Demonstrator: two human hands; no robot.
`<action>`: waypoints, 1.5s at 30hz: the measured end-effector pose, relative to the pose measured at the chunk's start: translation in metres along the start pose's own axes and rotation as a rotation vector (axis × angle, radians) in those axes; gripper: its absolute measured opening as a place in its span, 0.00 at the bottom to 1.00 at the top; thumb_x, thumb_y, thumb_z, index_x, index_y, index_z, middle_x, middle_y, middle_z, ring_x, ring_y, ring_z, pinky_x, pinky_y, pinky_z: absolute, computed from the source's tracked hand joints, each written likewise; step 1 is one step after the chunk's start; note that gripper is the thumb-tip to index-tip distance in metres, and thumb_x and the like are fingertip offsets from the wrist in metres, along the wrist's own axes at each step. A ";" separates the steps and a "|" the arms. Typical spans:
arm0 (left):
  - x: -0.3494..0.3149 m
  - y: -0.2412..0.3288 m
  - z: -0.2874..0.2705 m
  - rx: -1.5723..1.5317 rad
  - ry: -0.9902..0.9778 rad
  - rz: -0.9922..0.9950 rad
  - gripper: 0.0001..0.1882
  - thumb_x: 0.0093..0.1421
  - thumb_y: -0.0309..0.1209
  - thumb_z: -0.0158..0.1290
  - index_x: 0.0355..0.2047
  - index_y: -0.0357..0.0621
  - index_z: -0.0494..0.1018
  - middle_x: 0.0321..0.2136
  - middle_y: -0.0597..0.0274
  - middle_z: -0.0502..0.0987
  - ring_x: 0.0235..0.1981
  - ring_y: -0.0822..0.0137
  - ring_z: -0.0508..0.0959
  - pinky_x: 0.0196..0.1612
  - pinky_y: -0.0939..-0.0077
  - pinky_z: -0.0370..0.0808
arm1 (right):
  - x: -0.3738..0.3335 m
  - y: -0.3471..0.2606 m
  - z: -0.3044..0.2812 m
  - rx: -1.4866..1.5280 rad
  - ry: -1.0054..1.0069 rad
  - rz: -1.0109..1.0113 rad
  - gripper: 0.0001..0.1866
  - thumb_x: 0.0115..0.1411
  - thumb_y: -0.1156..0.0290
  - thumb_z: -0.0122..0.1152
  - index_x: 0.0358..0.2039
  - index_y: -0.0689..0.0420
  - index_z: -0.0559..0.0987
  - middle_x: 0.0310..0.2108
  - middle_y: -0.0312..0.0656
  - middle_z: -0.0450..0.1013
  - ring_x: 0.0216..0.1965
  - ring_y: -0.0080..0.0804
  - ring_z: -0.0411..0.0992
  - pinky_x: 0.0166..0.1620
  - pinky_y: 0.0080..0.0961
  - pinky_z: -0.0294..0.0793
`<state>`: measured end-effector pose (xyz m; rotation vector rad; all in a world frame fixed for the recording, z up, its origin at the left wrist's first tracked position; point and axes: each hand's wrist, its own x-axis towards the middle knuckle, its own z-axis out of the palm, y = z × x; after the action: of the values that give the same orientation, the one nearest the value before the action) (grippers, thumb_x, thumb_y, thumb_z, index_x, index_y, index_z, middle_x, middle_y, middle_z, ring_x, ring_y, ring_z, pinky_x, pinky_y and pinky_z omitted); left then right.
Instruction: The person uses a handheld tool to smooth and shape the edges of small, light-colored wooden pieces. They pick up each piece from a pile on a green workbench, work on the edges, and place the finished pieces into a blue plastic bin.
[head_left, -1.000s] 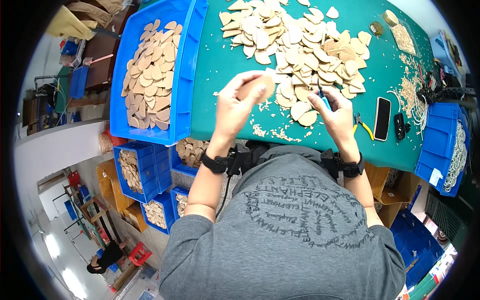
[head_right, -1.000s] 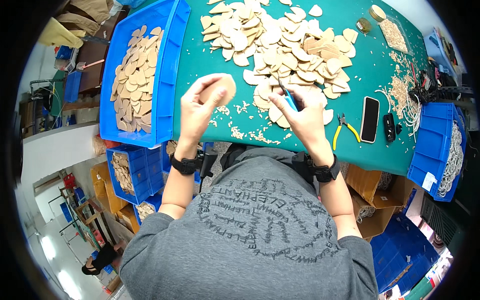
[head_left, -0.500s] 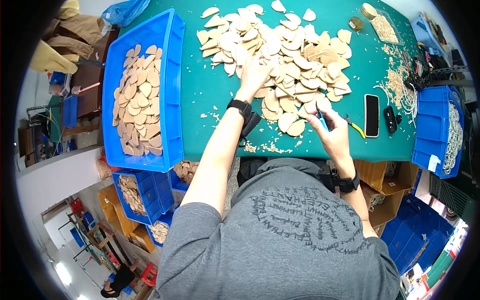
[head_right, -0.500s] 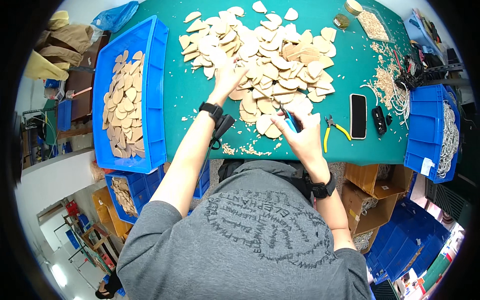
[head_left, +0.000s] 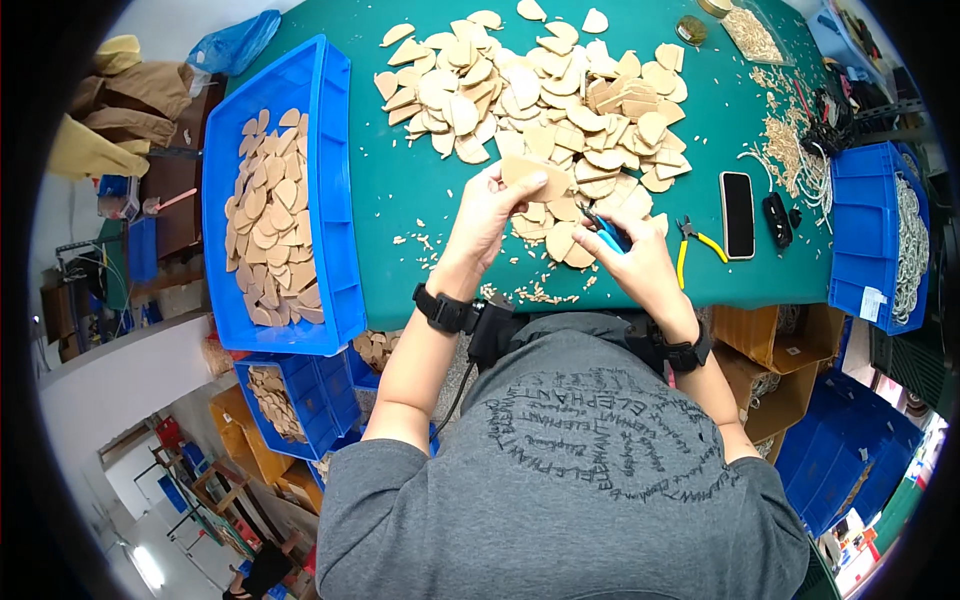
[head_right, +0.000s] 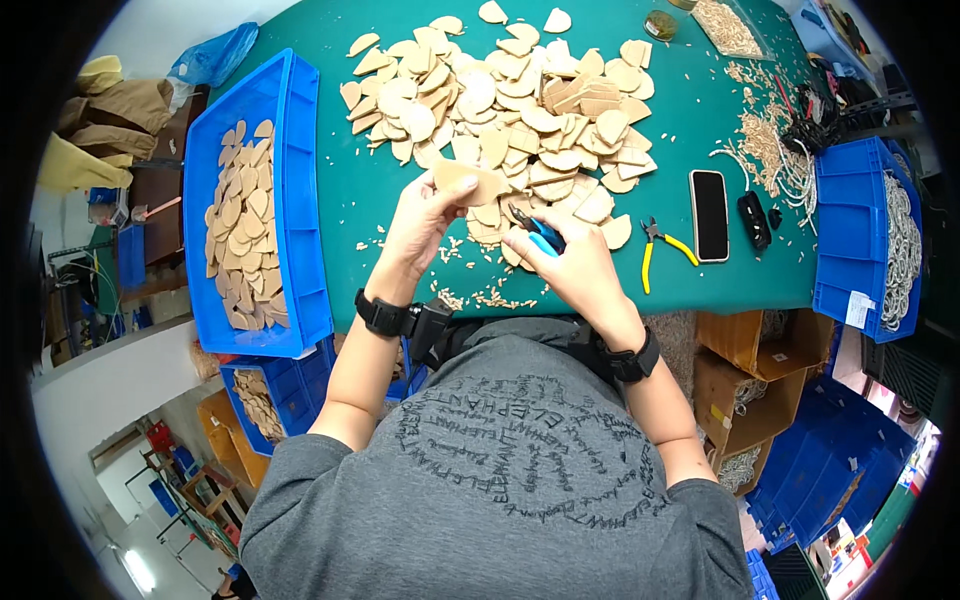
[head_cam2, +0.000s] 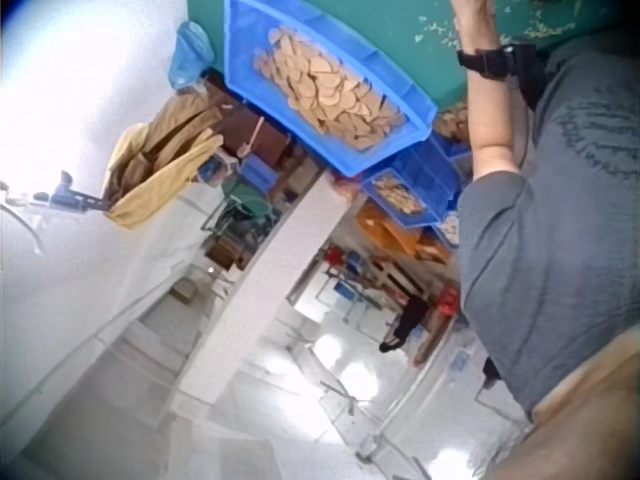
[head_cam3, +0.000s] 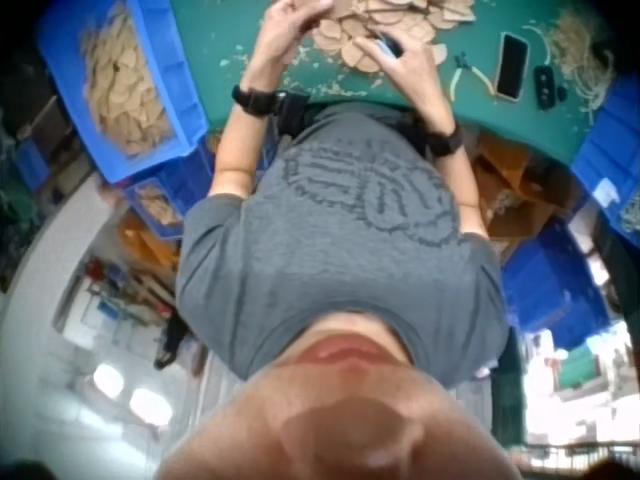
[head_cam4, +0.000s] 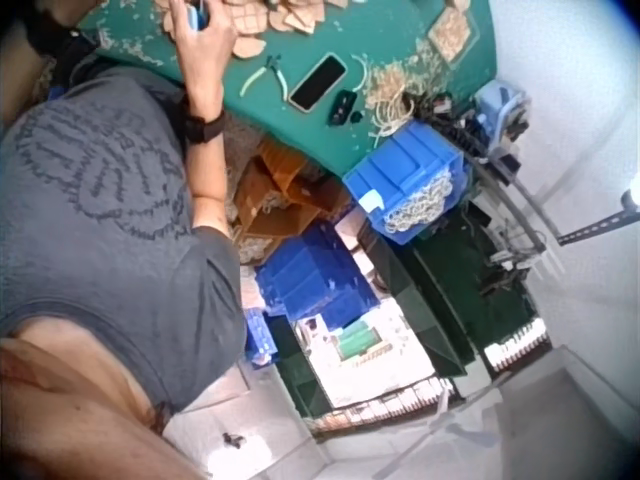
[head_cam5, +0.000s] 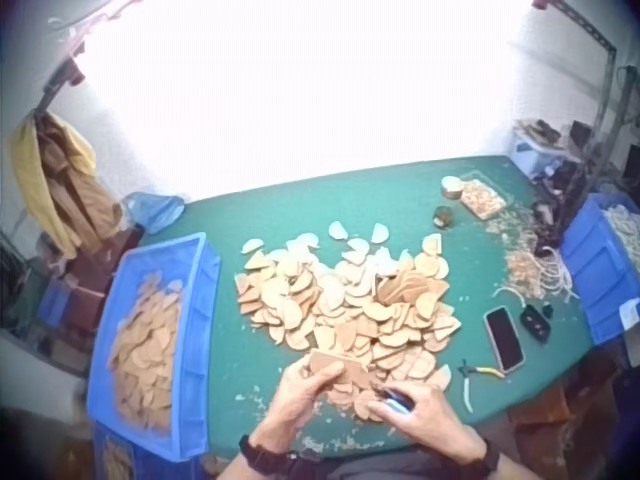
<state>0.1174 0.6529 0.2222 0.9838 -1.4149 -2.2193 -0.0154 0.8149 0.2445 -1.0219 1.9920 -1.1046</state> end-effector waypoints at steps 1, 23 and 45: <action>-0.012 0.005 0.004 -0.063 0.008 -0.017 0.21 0.55 0.33 0.60 0.47 0.42 0.70 0.38 0.64 0.76 0.37 0.76 0.77 0.39 0.81 0.75 | 0.001 -0.004 0.001 -0.002 0.000 -0.038 0.23 0.52 0.54 0.67 0.39 0.60 0.79 0.29 0.45 0.77 0.29 0.31 0.76 0.36 0.25 0.74; -0.072 0.010 0.025 -0.007 0.154 0.268 0.16 0.55 0.28 0.61 0.43 0.36 0.74 0.39 0.58 0.78 0.38 0.73 0.78 0.43 0.80 0.75 | -0.002 -0.034 0.000 -0.005 -0.097 -0.185 0.17 0.55 0.59 0.66 0.37 0.59 0.80 0.26 0.37 0.77 0.27 0.19 0.73 0.33 0.19 0.72; -0.075 0.010 0.015 0.091 0.203 0.290 0.14 0.55 0.28 0.60 0.42 0.36 0.75 0.38 0.60 0.78 0.39 0.73 0.77 0.44 0.79 0.74 | 0.005 -0.021 0.015 0.130 -0.095 -0.123 0.16 0.56 0.59 0.66 0.28 0.61 0.78 0.16 0.27 0.64 0.19 0.13 0.58 0.21 0.16 0.55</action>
<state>0.1590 0.7029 0.2625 0.9350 -1.4708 -1.8097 0.0006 0.7974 0.2551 -1.1184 1.7781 -1.2113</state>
